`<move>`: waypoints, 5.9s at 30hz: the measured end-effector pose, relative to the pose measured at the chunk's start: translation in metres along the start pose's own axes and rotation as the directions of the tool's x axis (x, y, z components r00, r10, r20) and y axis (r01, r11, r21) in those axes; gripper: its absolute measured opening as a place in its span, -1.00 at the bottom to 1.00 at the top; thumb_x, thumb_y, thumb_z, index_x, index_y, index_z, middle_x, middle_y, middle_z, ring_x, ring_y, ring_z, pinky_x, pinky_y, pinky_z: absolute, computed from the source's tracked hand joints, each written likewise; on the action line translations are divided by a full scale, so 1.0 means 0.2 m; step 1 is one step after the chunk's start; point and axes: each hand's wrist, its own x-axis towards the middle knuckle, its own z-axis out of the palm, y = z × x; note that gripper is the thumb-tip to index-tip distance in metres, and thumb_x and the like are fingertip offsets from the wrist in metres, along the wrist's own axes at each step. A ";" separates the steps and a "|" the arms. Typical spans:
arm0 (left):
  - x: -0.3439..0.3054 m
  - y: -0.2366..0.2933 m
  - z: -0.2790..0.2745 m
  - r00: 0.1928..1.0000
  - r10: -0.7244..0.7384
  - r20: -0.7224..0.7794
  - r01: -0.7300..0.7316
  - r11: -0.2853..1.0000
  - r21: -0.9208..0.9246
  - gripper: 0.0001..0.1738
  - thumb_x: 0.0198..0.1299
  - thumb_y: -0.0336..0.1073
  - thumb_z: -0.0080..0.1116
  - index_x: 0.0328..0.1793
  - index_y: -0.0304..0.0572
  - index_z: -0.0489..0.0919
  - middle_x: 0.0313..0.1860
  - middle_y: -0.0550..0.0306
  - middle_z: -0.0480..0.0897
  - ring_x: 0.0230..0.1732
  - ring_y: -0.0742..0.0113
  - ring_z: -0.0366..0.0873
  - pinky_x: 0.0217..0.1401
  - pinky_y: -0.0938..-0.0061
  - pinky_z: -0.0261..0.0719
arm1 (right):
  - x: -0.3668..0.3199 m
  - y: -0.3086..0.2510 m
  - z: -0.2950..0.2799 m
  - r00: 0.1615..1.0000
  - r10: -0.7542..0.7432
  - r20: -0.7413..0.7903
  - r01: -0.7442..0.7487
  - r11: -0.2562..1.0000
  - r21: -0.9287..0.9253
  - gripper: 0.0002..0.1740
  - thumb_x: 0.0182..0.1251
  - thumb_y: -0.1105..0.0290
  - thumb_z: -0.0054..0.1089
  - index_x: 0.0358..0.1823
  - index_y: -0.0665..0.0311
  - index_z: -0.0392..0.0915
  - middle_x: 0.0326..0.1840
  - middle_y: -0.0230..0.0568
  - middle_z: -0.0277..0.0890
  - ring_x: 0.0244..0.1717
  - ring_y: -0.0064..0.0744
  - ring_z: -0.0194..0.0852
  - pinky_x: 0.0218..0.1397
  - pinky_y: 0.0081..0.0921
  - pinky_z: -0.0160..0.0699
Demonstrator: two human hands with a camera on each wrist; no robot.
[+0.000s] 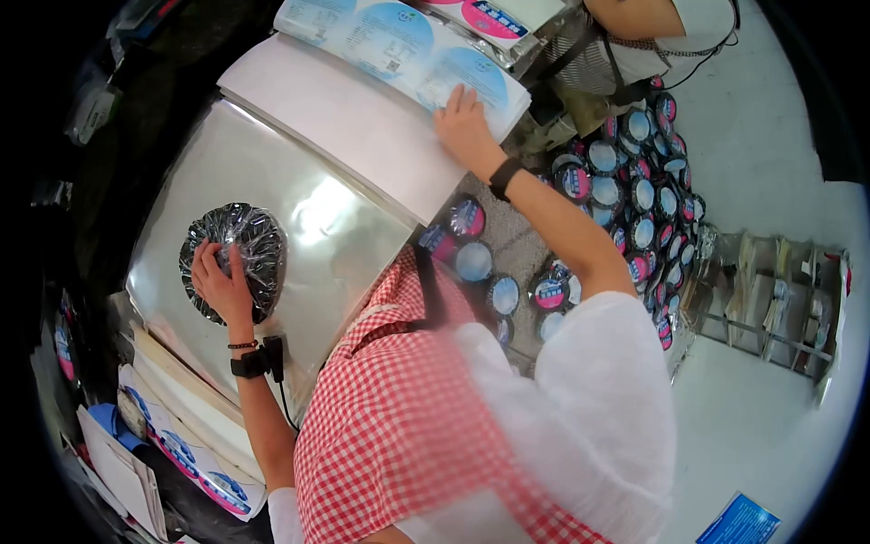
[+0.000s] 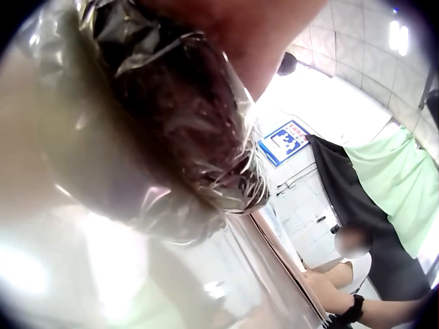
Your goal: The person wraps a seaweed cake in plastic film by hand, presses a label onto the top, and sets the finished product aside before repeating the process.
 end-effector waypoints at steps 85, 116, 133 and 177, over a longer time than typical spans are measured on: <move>-0.23 -0.07 -0.11 0.661 -0.750 0.033 0.269 0.195 -0.943 -0.38 0.53 -0.02 -0.44 0.56 -0.23 0.11 0.57 -0.05 0.13 0.61 0.18 -0.07 0.63 0.22 -0.30 | 0.53 -1.40 -1.11 0.821 -0.307 -0.482 0.571 0.423 0.703 -0.41 0.27 0.00 0.13 0.27 0.11 0.46 0.41 0.25 0.19 0.46 0.22 0.08 0.36 0.43 -0.02; -1.56 -0.62 -1.11 0.709 -0.521 -0.475 0.701 0.453 0.550 -0.49 0.12 -0.23 0.35 0.22 -0.17 0.57 0.28 0.00 0.52 0.35 0.03 0.40 0.38 0.03 0.27 | 0.65 -1.22 -0.96 0.801 -0.456 -0.388 0.587 0.469 0.660 -0.20 0.36 -0.14 0.00 0.53 0.06 0.13 0.61 -0.16 -0.01 0.62 -0.15 -0.16 0.53 0.15 -0.26; -1.52 -0.76 -1.33 0.430 -0.762 -0.484 0.826 0.548 -0.130 -0.82 0.15 -0.27 0.35 -0.31 -0.27 0.74 -0.41 0.21 0.70 -0.42 0.45 0.54 -0.34 0.54 0.49 | 0.65 -1.25 -0.91 0.806 -0.376 -0.457 0.592 0.487 0.642 -0.24 0.38 -0.21 -0.07 0.50 -0.01 0.19 0.59 -0.21 0.04 0.60 -0.19 -0.11 0.53 0.12 -0.24; -0.43 -0.40 -0.77 0.687 -0.599 0.411 0.675 0.318 -0.665 -0.30 0.32 -0.38 0.16 0.54 -0.28 0.16 0.41 0.00 0.37 0.37 0.29 0.34 0.43 0.43 0.28 | 0.58 -0.89 -0.94 0.777 -0.578 -0.249 -0.108 -0.511 0.852 -0.41 0.25 0.44 0.24 0.34 0.24 0.34 0.14 -0.16 0.50 0.07 -0.31 0.51 0.14 -0.37 0.53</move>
